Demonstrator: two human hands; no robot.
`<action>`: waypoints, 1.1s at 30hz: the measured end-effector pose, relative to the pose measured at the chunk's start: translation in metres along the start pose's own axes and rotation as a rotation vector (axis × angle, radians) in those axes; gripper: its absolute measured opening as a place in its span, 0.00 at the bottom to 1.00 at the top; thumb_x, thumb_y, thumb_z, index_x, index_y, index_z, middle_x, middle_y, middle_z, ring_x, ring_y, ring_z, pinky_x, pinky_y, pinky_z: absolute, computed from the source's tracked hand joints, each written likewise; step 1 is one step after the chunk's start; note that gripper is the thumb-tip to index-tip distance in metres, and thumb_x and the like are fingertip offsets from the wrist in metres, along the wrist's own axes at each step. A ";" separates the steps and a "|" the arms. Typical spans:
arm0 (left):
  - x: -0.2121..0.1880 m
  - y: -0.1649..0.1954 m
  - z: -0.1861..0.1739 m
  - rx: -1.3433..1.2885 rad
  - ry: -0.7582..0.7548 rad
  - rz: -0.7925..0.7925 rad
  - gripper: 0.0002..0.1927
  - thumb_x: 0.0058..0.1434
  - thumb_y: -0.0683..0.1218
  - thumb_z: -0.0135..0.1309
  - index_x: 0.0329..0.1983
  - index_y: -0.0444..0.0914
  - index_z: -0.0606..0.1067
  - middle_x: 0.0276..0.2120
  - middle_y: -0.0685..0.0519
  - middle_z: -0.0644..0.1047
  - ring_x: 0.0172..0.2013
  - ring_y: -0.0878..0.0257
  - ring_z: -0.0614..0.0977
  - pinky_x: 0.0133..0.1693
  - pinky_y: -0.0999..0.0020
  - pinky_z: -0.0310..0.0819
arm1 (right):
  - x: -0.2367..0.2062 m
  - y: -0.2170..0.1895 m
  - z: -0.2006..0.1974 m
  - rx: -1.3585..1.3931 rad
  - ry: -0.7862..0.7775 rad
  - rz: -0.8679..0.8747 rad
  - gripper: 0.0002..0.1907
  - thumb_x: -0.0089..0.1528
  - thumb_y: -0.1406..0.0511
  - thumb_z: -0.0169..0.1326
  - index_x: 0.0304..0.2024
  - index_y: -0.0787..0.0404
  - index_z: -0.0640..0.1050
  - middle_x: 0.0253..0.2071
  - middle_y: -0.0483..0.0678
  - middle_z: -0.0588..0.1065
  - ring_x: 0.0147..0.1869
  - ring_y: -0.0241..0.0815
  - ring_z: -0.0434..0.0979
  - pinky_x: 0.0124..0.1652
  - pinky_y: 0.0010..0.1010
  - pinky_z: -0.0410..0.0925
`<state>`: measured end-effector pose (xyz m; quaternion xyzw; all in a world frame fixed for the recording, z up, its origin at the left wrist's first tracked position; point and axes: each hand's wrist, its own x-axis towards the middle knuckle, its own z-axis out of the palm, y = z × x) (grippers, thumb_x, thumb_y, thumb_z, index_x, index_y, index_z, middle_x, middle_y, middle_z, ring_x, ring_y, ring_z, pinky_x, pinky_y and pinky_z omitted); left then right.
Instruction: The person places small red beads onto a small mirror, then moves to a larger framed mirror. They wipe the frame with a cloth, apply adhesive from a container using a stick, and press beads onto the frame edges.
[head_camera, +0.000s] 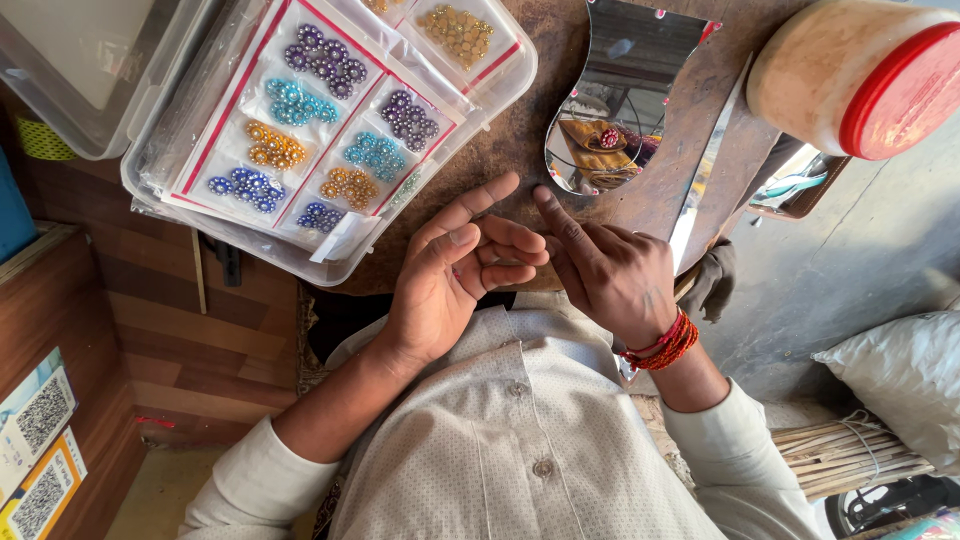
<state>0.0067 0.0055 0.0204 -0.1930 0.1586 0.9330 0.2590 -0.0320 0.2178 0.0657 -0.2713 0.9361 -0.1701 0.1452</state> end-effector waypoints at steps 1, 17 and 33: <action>0.000 0.000 0.000 -0.001 0.002 0.001 0.36 0.73 0.52 0.47 0.78 0.28 0.56 0.51 0.39 0.78 0.52 0.55 0.82 0.58 0.60 0.79 | -0.002 0.000 0.000 0.006 -0.024 0.014 0.29 0.66 0.63 0.59 0.70 0.58 0.70 0.32 0.43 0.80 0.32 0.41 0.82 0.27 0.33 0.69; -0.003 -0.005 0.005 0.052 0.002 0.023 0.31 0.74 0.52 0.46 0.73 0.28 0.62 0.51 0.38 0.79 0.53 0.51 0.83 0.57 0.59 0.79 | -0.010 0.003 -0.012 0.130 -0.009 0.056 0.29 0.67 0.64 0.56 0.70 0.60 0.69 0.37 0.43 0.83 0.31 0.43 0.81 0.28 0.35 0.70; 0.004 -0.007 0.029 -0.010 -0.205 0.034 0.38 0.77 0.65 0.38 0.77 0.34 0.61 0.63 0.36 0.74 0.64 0.47 0.75 0.69 0.55 0.68 | -0.065 0.028 -0.025 0.152 0.101 0.091 0.18 0.65 0.63 0.62 0.58 0.54 0.78 0.33 0.46 0.81 0.27 0.39 0.79 0.28 0.31 0.69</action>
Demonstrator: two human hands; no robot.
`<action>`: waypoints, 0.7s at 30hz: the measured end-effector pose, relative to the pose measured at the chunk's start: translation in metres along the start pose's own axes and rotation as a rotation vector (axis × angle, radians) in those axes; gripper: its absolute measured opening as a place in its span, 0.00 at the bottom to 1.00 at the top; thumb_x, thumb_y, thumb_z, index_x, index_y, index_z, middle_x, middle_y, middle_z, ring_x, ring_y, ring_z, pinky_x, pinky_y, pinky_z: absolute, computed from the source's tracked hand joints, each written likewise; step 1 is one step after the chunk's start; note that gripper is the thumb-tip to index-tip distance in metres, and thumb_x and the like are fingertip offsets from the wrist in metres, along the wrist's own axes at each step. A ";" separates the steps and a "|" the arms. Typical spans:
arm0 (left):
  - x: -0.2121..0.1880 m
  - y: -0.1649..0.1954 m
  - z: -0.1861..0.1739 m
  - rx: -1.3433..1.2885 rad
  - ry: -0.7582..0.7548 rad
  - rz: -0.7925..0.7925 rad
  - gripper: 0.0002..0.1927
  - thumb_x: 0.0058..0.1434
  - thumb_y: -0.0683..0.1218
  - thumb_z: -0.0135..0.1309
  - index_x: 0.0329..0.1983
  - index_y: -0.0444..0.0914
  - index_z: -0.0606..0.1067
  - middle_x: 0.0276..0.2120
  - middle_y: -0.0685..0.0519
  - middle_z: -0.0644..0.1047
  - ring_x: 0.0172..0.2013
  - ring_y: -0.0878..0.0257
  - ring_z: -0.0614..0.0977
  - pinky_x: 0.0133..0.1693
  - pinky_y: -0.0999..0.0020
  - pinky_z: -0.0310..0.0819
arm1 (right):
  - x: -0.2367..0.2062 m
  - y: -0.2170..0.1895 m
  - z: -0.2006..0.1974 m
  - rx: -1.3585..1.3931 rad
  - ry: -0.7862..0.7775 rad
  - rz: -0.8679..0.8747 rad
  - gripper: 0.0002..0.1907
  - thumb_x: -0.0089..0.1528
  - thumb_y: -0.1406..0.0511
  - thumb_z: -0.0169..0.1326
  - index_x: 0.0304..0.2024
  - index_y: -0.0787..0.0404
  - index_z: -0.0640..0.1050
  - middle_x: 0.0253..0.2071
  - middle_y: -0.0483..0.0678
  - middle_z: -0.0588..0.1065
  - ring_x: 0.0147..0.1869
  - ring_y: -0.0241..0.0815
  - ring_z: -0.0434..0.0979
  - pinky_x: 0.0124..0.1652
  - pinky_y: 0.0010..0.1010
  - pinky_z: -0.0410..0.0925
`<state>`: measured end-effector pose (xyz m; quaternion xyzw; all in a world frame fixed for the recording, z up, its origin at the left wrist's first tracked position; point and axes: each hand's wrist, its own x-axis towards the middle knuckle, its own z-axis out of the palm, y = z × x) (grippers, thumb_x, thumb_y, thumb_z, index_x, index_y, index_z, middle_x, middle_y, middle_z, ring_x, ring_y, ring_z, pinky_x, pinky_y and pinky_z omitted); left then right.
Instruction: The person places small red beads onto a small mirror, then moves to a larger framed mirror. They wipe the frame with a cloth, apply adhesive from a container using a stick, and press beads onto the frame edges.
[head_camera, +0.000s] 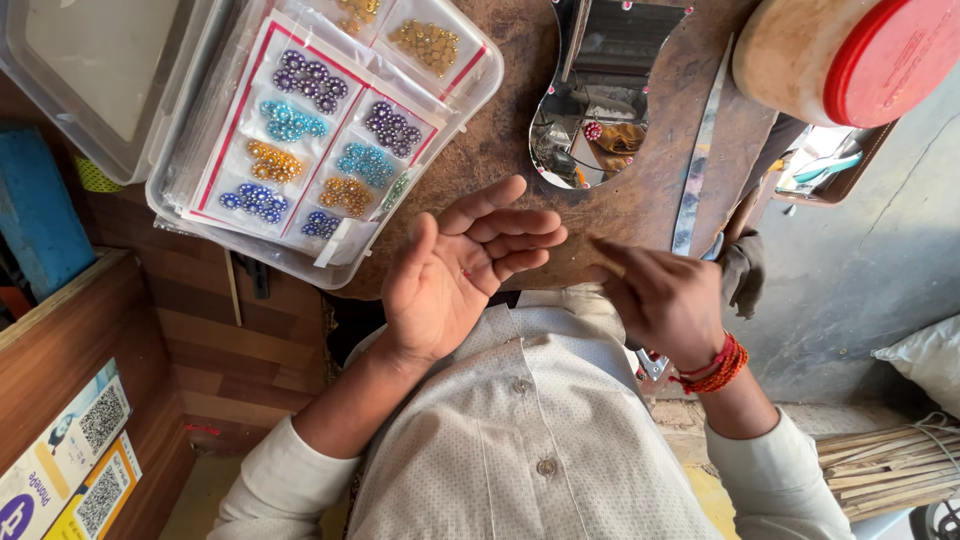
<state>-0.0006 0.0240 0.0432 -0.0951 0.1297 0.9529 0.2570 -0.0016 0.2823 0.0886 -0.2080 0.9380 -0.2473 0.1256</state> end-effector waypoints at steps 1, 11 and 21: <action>0.002 -0.001 0.001 -0.032 -0.026 -0.002 0.39 0.77 0.67 0.36 0.77 0.34 0.61 0.63 0.37 0.73 0.66 0.46 0.74 0.69 0.56 0.66 | -0.005 0.002 -0.003 0.016 0.014 0.101 0.18 0.65 0.64 0.63 0.57 0.56 0.79 0.32 0.46 0.79 0.26 0.38 0.77 0.28 0.31 0.69; 0.026 -0.029 0.003 0.050 -0.015 -0.104 0.34 0.77 0.60 0.45 0.74 0.31 0.64 0.62 0.36 0.73 0.64 0.46 0.75 0.68 0.55 0.68 | -0.047 0.027 -0.009 0.227 0.065 0.210 0.28 0.56 0.67 0.67 0.59 0.62 0.76 0.49 0.49 0.76 0.45 0.42 0.80 0.40 0.29 0.74; 0.026 -0.040 0.004 0.066 0.071 -0.138 0.29 0.74 0.53 0.48 0.69 0.28 0.66 0.61 0.35 0.75 0.64 0.47 0.77 0.68 0.53 0.71 | -0.045 0.034 -0.003 -0.088 0.029 -0.101 0.25 0.55 0.71 0.63 0.56 0.55 0.79 0.48 0.45 0.77 0.48 0.46 0.78 0.42 0.36 0.72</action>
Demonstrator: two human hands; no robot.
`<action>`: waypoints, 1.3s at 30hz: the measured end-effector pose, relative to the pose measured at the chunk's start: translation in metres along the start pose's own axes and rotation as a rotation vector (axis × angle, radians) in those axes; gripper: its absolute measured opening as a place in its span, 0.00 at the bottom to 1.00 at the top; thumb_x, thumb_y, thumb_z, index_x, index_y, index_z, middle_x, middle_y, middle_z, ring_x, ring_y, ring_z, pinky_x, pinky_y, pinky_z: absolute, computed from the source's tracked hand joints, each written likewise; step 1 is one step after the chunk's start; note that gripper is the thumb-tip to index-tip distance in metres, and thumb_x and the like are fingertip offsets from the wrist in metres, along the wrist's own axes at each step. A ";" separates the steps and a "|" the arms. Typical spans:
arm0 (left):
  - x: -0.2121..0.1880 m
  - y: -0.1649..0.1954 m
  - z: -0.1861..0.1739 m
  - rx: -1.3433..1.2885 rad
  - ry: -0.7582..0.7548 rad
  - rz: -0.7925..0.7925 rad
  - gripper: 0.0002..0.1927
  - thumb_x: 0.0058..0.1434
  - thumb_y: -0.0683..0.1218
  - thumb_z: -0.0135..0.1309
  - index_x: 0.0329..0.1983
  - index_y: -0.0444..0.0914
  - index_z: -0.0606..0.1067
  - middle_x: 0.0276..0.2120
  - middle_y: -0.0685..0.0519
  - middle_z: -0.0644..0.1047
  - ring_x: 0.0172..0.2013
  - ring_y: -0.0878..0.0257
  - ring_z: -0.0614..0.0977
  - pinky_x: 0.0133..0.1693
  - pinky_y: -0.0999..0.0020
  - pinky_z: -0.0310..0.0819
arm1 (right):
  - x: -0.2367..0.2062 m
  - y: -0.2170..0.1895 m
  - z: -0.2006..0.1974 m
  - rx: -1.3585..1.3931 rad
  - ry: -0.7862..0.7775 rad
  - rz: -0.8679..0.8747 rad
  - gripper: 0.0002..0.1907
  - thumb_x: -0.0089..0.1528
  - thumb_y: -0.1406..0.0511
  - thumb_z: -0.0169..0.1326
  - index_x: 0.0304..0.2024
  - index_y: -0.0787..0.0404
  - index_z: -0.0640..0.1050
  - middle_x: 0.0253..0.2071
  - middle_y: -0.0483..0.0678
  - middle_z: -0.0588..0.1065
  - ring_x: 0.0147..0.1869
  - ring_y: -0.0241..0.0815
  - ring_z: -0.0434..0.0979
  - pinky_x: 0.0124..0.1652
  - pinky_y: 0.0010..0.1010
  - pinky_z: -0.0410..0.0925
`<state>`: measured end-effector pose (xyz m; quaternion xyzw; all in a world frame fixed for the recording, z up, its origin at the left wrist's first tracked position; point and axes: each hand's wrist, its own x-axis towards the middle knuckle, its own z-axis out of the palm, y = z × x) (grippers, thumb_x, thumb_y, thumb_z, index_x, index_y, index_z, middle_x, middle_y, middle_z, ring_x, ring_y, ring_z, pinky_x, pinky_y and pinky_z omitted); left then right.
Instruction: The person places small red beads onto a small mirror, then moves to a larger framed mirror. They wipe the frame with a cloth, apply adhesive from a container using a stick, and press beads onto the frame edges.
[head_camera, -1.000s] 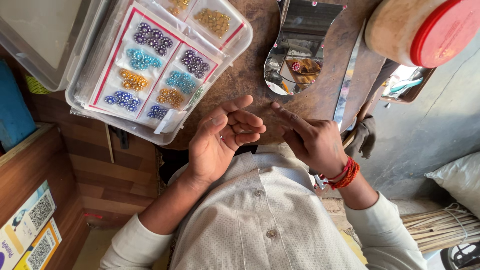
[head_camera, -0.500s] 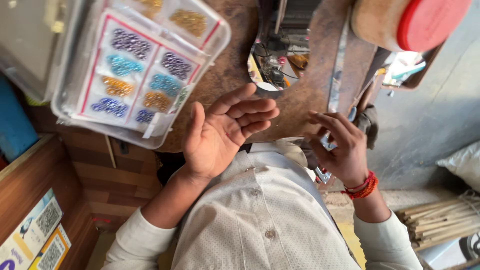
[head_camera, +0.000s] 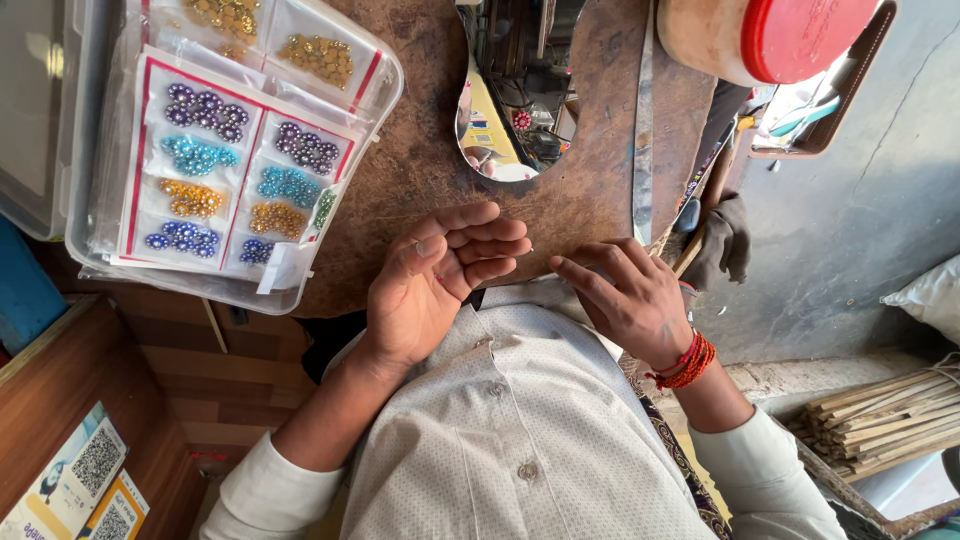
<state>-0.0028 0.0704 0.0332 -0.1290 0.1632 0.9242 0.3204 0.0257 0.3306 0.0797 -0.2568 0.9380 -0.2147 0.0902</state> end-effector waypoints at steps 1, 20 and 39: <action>-0.001 0.000 -0.001 -0.003 0.004 0.003 0.28 0.74 0.52 0.48 0.69 0.28 0.67 0.61 0.35 0.75 0.63 0.47 0.77 0.67 0.53 0.71 | 0.001 0.000 0.000 0.045 0.016 0.006 0.22 0.57 0.70 0.64 0.54 0.56 0.79 0.46 0.46 0.77 0.47 0.46 0.78 0.42 0.36 0.72; 0.009 -0.023 -0.001 0.131 -0.010 0.028 0.20 0.67 0.43 0.63 0.61 0.35 0.74 0.59 0.46 0.78 0.59 0.61 0.79 0.64 0.62 0.73 | 0.056 -0.025 -0.013 0.690 0.142 0.429 0.08 0.62 0.67 0.66 0.34 0.66 0.80 0.33 0.46 0.78 0.35 0.32 0.76 0.36 0.24 0.68; 0.007 -0.015 -0.003 0.140 0.281 0.123 0.06 0.69 0.39 0.59 0.48 0.32 0.77 0.47 0.45 0.82 0.48 0.65 0.82 0.56 0.68 0.77 | 0.065 -0.030 -0.002 0.700 0.295 0.356 0.22 0.60 0.74 0.70 0.52 0.66 0.75 0.46 0.49 0.80 0.49 0.35 0.83 0.46 0.25 0.76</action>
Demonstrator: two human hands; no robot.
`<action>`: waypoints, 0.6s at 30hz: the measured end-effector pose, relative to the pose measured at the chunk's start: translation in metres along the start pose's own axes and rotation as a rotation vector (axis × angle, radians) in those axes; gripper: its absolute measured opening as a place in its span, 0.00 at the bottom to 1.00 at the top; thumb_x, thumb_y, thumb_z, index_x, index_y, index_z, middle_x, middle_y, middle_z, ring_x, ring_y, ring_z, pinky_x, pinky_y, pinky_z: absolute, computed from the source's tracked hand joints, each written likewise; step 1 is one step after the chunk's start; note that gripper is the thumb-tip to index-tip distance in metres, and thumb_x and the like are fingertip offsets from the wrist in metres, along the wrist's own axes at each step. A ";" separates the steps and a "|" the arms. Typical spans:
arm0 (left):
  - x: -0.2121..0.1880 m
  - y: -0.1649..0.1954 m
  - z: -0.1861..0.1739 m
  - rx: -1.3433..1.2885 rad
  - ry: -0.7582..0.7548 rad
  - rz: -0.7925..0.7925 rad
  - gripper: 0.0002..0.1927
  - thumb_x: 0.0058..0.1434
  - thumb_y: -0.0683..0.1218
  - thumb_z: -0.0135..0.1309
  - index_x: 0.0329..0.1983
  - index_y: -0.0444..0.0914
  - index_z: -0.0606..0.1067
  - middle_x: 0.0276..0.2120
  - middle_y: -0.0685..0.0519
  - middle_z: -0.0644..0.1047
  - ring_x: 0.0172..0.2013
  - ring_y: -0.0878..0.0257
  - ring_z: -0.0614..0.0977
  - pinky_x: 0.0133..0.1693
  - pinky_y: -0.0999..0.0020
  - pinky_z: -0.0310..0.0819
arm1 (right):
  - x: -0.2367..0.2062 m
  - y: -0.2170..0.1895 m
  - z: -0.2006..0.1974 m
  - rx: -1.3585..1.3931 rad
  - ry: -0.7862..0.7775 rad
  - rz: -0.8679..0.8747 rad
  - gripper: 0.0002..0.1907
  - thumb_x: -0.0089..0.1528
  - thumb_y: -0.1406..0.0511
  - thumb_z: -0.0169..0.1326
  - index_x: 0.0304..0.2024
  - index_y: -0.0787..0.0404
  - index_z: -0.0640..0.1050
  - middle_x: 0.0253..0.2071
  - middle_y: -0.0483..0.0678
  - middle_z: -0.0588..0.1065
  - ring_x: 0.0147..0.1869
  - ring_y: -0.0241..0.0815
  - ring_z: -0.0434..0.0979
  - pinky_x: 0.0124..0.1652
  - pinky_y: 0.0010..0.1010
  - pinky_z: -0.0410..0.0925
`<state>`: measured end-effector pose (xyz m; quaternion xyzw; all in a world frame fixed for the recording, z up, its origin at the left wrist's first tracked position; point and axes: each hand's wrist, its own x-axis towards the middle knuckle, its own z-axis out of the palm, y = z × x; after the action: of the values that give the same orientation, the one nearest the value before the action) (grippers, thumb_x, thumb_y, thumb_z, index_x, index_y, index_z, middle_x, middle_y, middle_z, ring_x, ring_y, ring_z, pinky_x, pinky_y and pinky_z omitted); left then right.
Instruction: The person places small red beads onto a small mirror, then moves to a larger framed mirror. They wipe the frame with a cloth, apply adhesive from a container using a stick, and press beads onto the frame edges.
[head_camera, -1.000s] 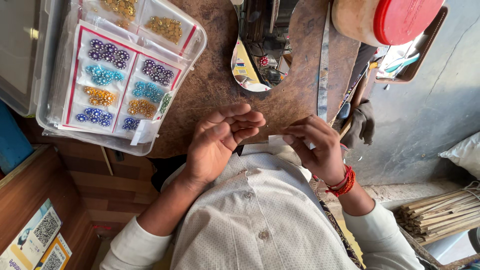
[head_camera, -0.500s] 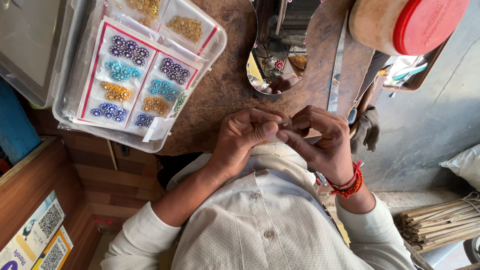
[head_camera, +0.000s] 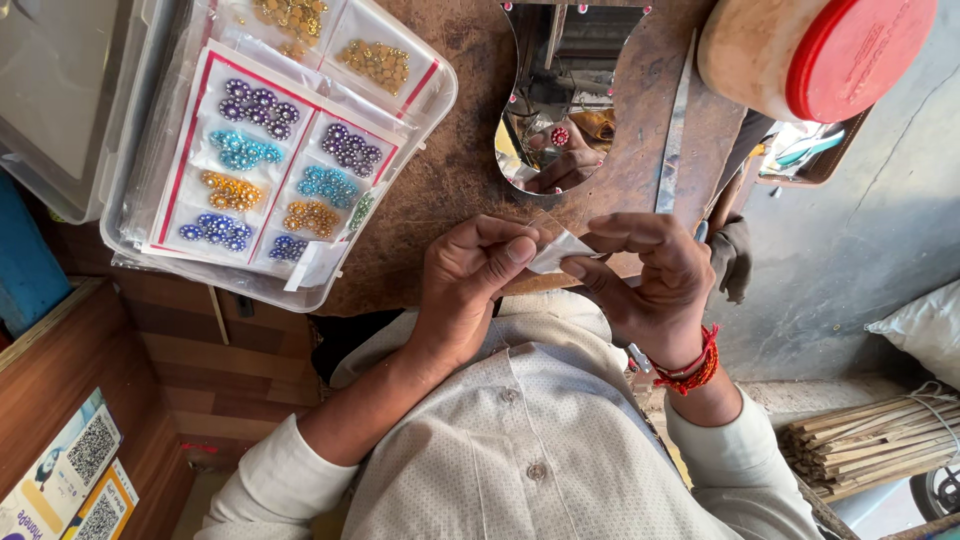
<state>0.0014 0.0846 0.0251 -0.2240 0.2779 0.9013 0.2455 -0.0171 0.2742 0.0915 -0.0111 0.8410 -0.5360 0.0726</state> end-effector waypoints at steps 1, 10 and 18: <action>0.000 -0.001 -0.001 0.016 0.012 0.018 0.06 0.69 0.38 0.59 0.48 0.32 0.77 0.47 0.45 0.82 0.47 0.65 0.82 0.55 0.69 0.77 | 0.002 -0.002 -0.001 -0.065 -0.025 -0.040 0.19 0.59 0.73 0.70 0.50 0.66 0.76 0.44 0.49 0.81 0.47 0.36 0.83 0.45 0.25 0.75; -0.003 0.006 -0.006 -0.033 -0.045 -0.004 0.11 0.63 0.34 0.60 0.47 0.35 0.73 0.41 0.52 0.80 0.43 0.68 0.80 0.51 0.71 0.78 | 0.009 -0.009 -0.005 -0.169 -0.120 -0.066 0.16 0.60 0.73 0.67 0.49 0.67 0.79 0.45 0.50 0.82 0.47 0.39 0.85 0.45 0.25 0.76; -0.006 0.009 -0.001 -0.032 -0.122 0.019 0.21 0.60 0.32 0.63 0.55 0.35 0.74 0.41 0.57 0.76 0.44 0.70 0.78 0.52 0.71 0.78 | 0.002 -0.004 -0.002 0.283 -0.091 0.227 0.18 0.65 0.77 0.60 0.57 0.69 0.74 0.50 0.47 0.77 0.53 0.32 0.79 0.53 0.23 0.73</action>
<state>0.0011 0.0757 0.0305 -0.1700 0.2501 0.9199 0.2496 -0.0195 0.2738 0.0956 0.0699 0.7489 -0.6362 0.1715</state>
